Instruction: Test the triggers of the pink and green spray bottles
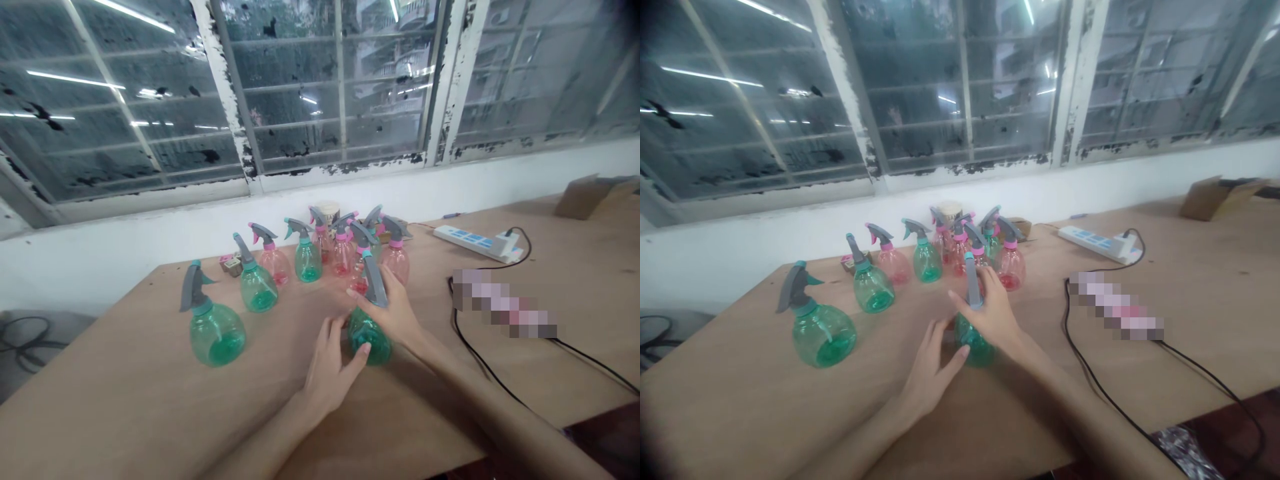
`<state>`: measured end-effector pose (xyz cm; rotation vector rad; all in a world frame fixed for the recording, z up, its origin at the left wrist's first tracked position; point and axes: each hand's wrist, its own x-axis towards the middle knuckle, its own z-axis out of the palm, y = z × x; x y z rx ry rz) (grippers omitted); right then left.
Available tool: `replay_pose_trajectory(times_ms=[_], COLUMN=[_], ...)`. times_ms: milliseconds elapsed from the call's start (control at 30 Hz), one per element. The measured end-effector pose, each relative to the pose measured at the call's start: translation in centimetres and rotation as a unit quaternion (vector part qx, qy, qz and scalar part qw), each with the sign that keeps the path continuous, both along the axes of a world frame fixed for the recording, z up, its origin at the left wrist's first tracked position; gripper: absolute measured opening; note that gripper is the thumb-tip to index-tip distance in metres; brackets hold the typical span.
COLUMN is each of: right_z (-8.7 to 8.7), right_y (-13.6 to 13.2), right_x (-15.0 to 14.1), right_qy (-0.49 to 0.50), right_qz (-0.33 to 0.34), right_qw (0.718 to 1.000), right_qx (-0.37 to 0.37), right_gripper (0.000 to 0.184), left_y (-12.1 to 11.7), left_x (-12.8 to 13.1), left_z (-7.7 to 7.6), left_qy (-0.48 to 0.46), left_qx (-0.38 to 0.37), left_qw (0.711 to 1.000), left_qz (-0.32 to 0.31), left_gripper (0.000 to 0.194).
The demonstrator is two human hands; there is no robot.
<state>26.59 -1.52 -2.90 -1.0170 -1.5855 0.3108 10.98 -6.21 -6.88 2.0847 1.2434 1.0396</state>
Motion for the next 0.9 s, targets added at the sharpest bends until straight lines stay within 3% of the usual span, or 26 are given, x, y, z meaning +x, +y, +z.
replay_pose_trajectory(times_ms=[367,600,900], right_z=[0.83,0.38,0.25], right_y=[-0.81,-0.25,-0.34], right_x=[-0.05,0.17,0.07], right_qy=[0.007,-0.026,-0.001], right_qz=[-0.009,-0.001,0.020], right_qw=[0.999,1.000,1.000], right_qx=[-0.035,0.014,-0.011], right_gripper=[0.019,0.023,0.033], left_y=[-0.07,-0.14,-0.12], left_x=[0.00,0.04,0.07], left_z=[0.25,0.16,0.03], left_qy=[0.001,0.002,0.006], left_qx=[-0.008,-0.011,-0.042], left_qw=[1.000,1.000,0.999], left_qz=[-0.009,0.000,0.007], left_gripper=[0.041,0.040,0.043])
